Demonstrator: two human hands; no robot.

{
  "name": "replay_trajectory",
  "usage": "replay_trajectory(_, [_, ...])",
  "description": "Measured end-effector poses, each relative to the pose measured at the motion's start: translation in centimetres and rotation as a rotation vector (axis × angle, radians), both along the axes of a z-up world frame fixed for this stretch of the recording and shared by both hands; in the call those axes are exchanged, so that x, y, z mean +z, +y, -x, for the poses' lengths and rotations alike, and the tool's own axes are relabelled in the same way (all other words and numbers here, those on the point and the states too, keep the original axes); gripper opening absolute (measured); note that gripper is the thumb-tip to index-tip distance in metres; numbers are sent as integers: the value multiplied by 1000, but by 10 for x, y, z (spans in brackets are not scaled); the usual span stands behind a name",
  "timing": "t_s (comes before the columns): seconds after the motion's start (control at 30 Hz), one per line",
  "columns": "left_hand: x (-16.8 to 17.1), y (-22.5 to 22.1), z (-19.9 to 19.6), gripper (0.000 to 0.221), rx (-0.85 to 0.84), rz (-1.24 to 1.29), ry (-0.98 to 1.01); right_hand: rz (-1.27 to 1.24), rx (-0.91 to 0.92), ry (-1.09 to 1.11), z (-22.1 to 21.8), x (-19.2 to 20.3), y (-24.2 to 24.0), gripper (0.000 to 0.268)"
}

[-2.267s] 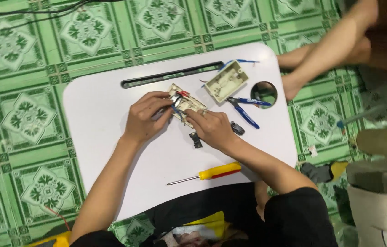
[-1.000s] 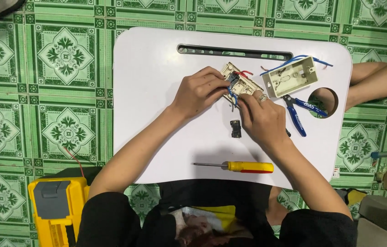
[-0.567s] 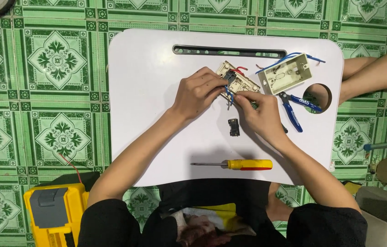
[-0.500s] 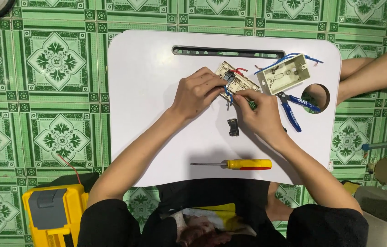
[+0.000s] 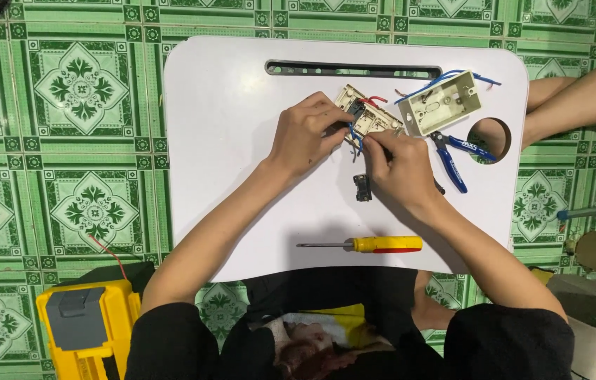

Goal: The person sits on the floor and works on a small electrical component on a white table. They use a screwdriver to tighten screws on the component and manipulate wires with their hands. They also use pliers to strip or cut wires. The task involves assembling or repairing the electrical device.

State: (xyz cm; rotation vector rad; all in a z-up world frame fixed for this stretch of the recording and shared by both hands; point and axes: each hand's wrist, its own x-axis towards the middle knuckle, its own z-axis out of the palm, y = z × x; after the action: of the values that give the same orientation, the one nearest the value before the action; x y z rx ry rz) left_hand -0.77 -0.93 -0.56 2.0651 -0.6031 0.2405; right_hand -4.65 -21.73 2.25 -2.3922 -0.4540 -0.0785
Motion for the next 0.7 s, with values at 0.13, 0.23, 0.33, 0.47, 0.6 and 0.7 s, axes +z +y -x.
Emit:
replay_trajectory(0.13, [0,1,-1,15,-10,-6,19,-46,-100,218,0,5,-4,12])
replay_trajectory(0.23, [2,3,0,14,-19,-29,-26,2,-102,177,8,18,-7,14])
replay_trajectory(0.33, [3,3,-1,12,-36,-57,-83,66,-126,112,22,27,-21,21])
replay_trajectory(0.47, [-2,4,-11,14,-89,-110,-191,62,-135,5,37,34,-40,23])
replay_trajectory(0.6, [4,4,-16,19,-185,-118,-137,-6,-216,-14,54,40,-58,20])
replay_trajectory(0.7, [7,4,-17,18,-203,-106,-79,29,-207,-98,68,36,-66,11])
